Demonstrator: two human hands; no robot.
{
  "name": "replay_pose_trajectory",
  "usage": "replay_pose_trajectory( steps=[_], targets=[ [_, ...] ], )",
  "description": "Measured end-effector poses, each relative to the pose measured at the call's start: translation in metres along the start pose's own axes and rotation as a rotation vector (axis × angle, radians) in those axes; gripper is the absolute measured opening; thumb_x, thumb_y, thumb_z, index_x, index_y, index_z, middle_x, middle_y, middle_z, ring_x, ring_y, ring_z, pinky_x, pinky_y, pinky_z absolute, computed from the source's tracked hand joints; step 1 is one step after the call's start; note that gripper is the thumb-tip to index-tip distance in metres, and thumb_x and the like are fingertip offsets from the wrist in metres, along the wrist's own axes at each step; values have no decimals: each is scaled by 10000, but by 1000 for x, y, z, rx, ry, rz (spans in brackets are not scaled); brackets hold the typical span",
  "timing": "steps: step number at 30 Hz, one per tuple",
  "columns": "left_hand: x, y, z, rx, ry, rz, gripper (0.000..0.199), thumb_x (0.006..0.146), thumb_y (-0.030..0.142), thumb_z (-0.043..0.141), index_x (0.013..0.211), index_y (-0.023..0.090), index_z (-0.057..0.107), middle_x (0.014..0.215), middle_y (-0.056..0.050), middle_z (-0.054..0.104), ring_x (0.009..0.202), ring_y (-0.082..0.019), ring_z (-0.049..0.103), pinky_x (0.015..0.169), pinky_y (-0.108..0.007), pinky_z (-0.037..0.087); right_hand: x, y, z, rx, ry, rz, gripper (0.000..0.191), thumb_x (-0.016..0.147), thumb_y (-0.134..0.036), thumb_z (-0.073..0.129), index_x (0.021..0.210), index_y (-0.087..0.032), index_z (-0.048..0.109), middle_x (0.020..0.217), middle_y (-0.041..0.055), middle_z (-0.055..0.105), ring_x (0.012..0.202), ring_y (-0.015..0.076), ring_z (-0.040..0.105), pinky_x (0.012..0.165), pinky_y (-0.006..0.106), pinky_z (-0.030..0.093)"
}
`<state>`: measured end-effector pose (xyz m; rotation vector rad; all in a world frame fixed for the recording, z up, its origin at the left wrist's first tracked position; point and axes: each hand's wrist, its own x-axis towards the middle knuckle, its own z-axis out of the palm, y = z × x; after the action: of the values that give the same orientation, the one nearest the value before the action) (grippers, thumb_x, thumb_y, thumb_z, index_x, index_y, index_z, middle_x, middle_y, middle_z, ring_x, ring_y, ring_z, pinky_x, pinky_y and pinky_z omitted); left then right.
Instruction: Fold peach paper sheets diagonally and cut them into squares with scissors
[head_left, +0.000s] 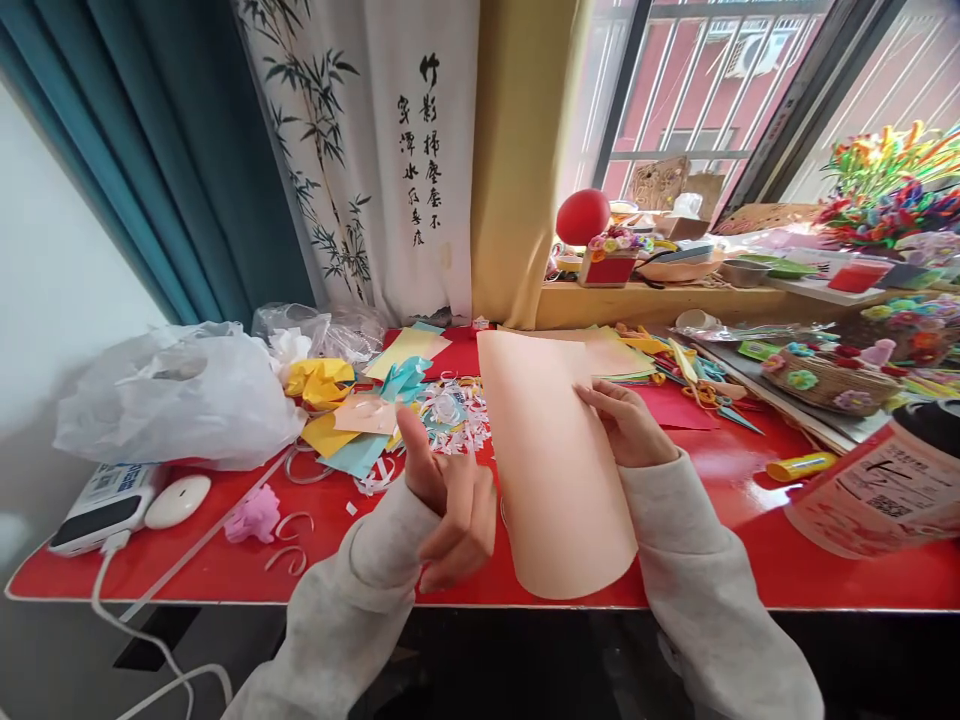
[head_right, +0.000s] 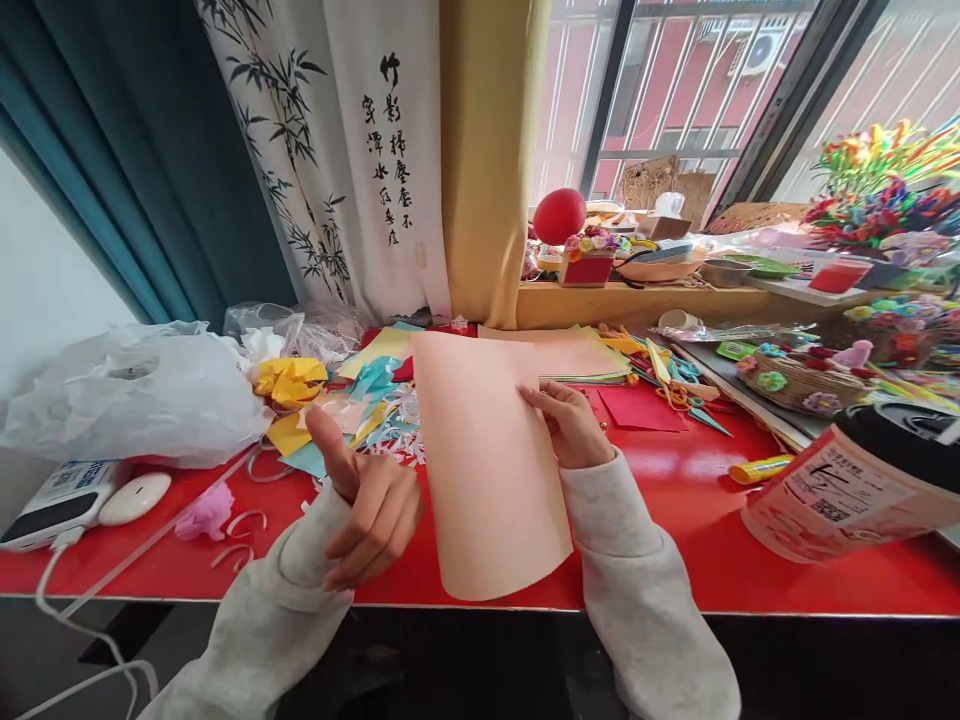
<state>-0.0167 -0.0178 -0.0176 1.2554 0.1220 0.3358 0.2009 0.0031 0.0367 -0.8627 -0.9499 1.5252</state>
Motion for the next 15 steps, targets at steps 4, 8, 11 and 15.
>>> replay_pose_trajectory(
  steps=[4,8,11,15],
  targets=[
    [2,1,3,47,238,96,794,295,952,116,358,263,505,378,-143,501,445,-274,591,267,-310,336,-4,2,5,-60,-37,65,235,534,-245,796,704,-185,645,640,13,679,490,126,616,416,208,491],
    [3,0,9,46,267,46,747,332,950,167,332,284,503,290,-88,416,358,-242,545,256,-306,320,-7,3,10,-78,-17,127,242,501,-227,808,691,-193,662,658,26,686,492,132,613,411,216,495],
    [6,-5,10,52,222,-8,715,399,935,220,343,289,522,251,-64,369,309,-223,507,247,-301,318,-8,3,11,-72,-6,130,218,507,-216,804,672,-198,663,639,21,682,479,126,601,403,215,481],
    [4,-8,8,71,290,194,697,469,909,247,372,282,537,209,-25,299,273,-188,474,239,-266,309,-8,1,8,-84,-37,103,194,553,-224,788,697,-194,662,621,4,671,484,114,599,409,196,470]
  ],
)
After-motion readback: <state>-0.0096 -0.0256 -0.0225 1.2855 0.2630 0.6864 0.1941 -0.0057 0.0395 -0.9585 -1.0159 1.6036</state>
